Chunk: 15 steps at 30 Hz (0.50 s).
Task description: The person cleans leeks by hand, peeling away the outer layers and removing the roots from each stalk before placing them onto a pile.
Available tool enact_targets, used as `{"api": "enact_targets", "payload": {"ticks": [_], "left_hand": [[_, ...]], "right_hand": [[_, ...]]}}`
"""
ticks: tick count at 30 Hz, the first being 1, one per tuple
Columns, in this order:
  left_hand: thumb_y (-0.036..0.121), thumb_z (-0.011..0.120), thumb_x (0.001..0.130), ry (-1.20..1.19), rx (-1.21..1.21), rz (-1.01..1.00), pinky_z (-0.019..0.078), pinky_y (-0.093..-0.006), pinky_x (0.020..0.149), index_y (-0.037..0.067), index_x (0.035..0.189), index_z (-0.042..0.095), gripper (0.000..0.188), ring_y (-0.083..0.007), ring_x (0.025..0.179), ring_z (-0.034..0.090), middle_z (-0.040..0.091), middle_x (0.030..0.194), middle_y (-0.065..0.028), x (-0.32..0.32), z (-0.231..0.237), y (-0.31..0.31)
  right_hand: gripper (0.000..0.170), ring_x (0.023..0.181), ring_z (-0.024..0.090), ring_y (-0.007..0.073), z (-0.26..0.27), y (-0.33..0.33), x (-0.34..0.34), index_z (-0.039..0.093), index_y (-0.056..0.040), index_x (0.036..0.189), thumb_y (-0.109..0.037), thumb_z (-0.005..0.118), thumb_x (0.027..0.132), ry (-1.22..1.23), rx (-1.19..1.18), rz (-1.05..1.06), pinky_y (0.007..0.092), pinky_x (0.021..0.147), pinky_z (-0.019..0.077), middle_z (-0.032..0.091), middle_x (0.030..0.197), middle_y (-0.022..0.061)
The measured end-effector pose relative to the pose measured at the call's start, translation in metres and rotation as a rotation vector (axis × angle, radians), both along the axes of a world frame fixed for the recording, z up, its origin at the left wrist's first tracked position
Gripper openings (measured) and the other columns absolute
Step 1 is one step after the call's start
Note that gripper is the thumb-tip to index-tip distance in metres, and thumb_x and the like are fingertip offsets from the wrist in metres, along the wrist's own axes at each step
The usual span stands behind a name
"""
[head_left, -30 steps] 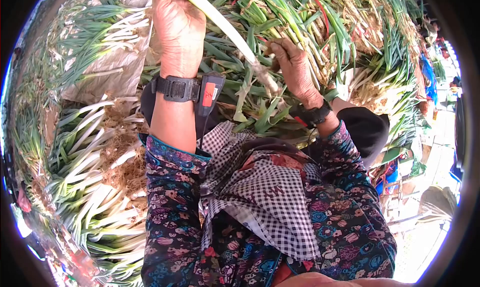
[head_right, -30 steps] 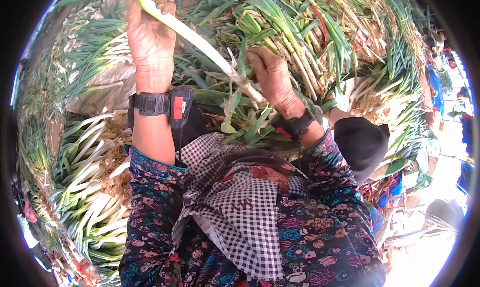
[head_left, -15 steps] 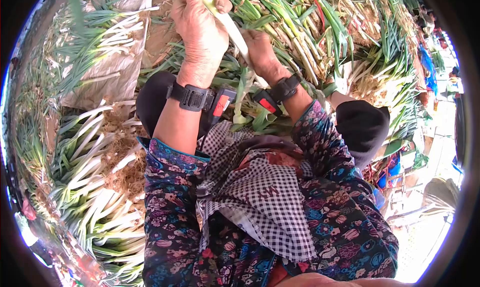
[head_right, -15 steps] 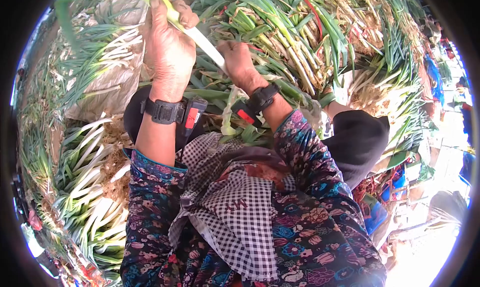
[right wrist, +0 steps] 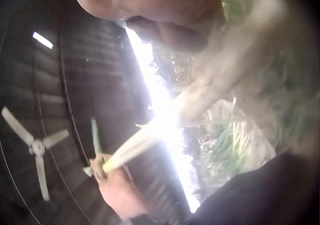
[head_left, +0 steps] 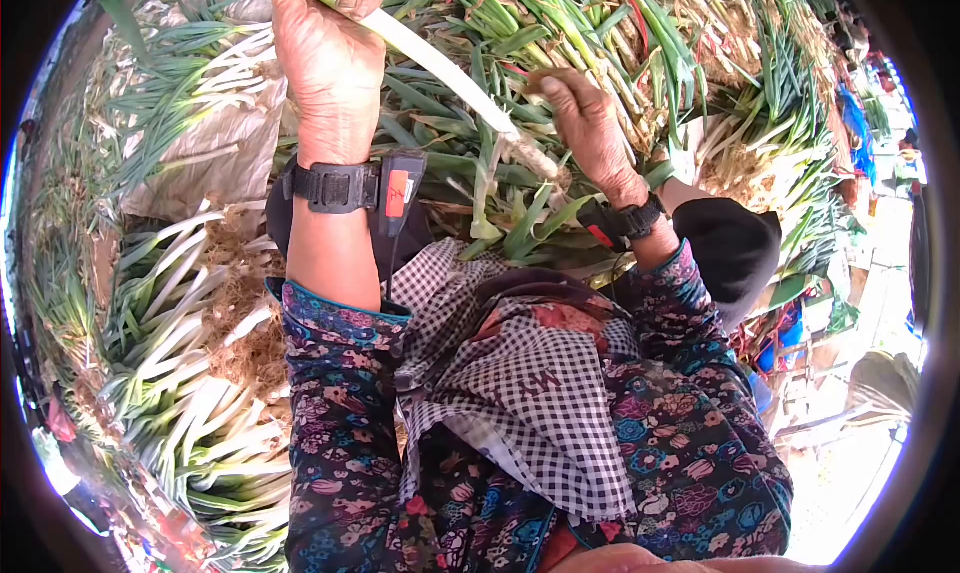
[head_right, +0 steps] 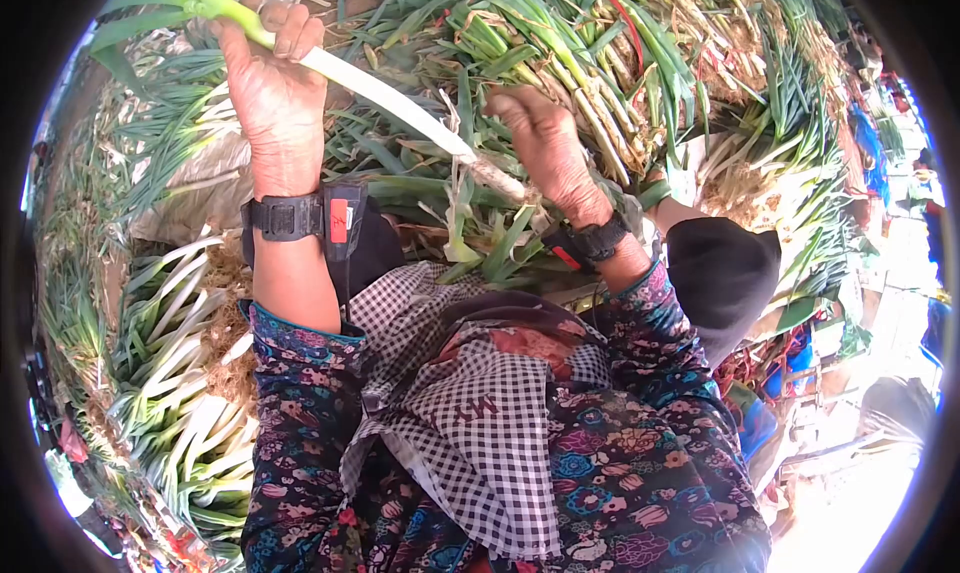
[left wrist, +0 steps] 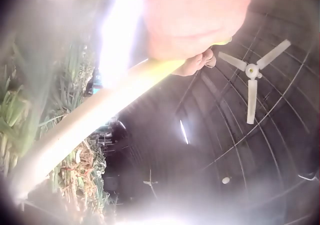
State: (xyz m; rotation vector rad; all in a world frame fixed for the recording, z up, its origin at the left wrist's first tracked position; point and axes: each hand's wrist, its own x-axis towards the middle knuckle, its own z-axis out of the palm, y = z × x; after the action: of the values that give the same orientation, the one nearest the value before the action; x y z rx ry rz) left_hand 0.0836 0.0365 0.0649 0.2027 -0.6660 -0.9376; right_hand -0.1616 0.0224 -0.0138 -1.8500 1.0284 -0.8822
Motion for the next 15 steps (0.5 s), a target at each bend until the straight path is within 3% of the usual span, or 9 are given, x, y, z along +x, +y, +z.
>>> {"api": "enact_targets", "payload": {"ticks": [1, 3, 4, 8, 10, 11, 14, 15], "left_hand": [[0.036, 0.048, 0.098, -0.003, 0.004, -0.003, 0.0337, -0.0219, 0.048, 0.007, 0.112, 0.053, 0.033, -0.0083, 0.054, 0.041, 0.050, 0.071, -0.0002, 0.003, -0.003, -0.001], [0.037, 0.055, 0.094, 0.018, 0.080, -0.038, 0.0325, -0.0255, 0.054, 0.001, 0.106, 0.052, 0.038, -0.0114, 0.060, 0.035, 0.042, 0.072, -0.0013, 0.008, -0.005, -0.003], [0.037, 0.055, 0.094, 0.017, 0.078, -0.039, 0.0325, -0.0255, 0.054, 0.001, 0.106, 0.052, 0.038, -0.0114, 0.060, 0.035, 0.042, 0.072, -0.0013, 0.012, -0.007, -0.004], [0.036, 0.055, 0.094, 0.087, 0.113, -0.133, 0.0308, -0.0239, 0.052, 0.000, 0.106, 0.053, 0.038, -0.0109, 0.059, 0.033, 0.039, 0.071, -0.0008, 0.024, -0.012, -0.004], [0.037, 0.053, 0.095, 0.137, 0.096, -0.212, 0.0314, -0.0247, 0.051, -0.001, 0.106, 0.053, 0.040, -0.0112, 0.059, 0.033, 0.040, 0.072, -0.0010, 0.032, -0.011, -0.005], [0.037, 0.051, 0.096, 0.075, 0.100, -0.106, 0.0323, -0.0255, 0.052, -0.002, 0.106, 0.052, 0.041, -0.0120, 0.060, 0.033, 0.041, 0.073, -0.0017, 0.038, -0.010, -0.005], [0.037, 0.048, 0.097, 0.145, 0.096, -0.124, 0.0331, -0.0261, 0.053, -0.003, 0.107, 0.051, 0.041, -0.0129, 0.061, 0.034, 0.041, 0.075, -0.0023, 0.057, -0.014, -0.001], [0.037, 0.048, 0.097, 0.155, 0.090, -0.155, 0.0335, -0.0263, 0.053, -0.002, 0.108, 0.051, 0.041, -0.0132, 0.061, 0.034, 0.041, 0.075, -0.0024, 0.060, -0.015, -0.001]], "right_hand": [[0.020, 0.080, 0.065, 0.0232, 0.003, 0.003, 0.010, 0.063, -0.0012, 0.102, -0.018, 0.058, 0.093, -0.075, -0.296, 0.105, 0.0349, 0.073, 0.0512, 0.067, 0.095, 0.0112], [0.018, 0.076, 0.065, 0.0281, 0.016, 0.015, 0.020, 0.062, -0.0035, 0.097, -0.020, 0.061, 0.089, 0.188, -0.464, 0.231, 0.0373, 0.067, 0.0515, 0.064, 0.087, 0.0116], [0.017, 0.067, 0.062, 0.0289, 0.015, 0.017, 0.022, 0.061, -0.0074, 0.090, -0.024, 0.063, 0.087, 0.427, -0.615, 0.258, 0.0378, 0.056, 0.0494, 0.058, 0.075, 0.0088], [0.015, 0.058, 0.058, 0.0236, 0.025, 0.022, 0.008, 0.059, -0.0097, 0.082, -0.024, 0.063, 0.085, 0.412, -0.771, 0.357, 0.0349, 0.047, 0.0453, 0.053, 0.069, 0.0054], [0.012, 0.061, 0.059, 0.0250, 0.020, 0.026, -0.017, 0.059, -0.0087, 0.082, -0.020, 0.062, 0.085, 0.444, -0.670, 0.377, 0.0355, 0.051, 0.0468, 0.054, 0.069, 0.0068], [0.012, 0.062, 0.060, 0.0262, 0.009, 0.027, -0.030, 0.058, -0.0084, 0.082, -0.019, 0.061, 0.085, 0.411, -0.607, 0.362, 0.0359, 0.052, 0.0475, 0.055, 0.070, 0.0077], [0.010, 0.073, 0.062, 0.0335, -0.042, 0.015, -0.073, 0.058, -0.0073, 0.090, -0.017, 0.058, 0.087, 0.813, -0.371, 0.324, 0.0431, 0.064, 0.0489, 0.059, 0.077, 0.0114], [0.012, 0.075, 0.062, 0.0351, -0.044, 0.011, -0.075, 0.060, -0.0074, 0.094, -0.018, 0.057, 0.088, 0.799, -0.261, 0.296, 0.0446, 0.067, 0.0492, 0.061, 0.084, 0.0153]]}}
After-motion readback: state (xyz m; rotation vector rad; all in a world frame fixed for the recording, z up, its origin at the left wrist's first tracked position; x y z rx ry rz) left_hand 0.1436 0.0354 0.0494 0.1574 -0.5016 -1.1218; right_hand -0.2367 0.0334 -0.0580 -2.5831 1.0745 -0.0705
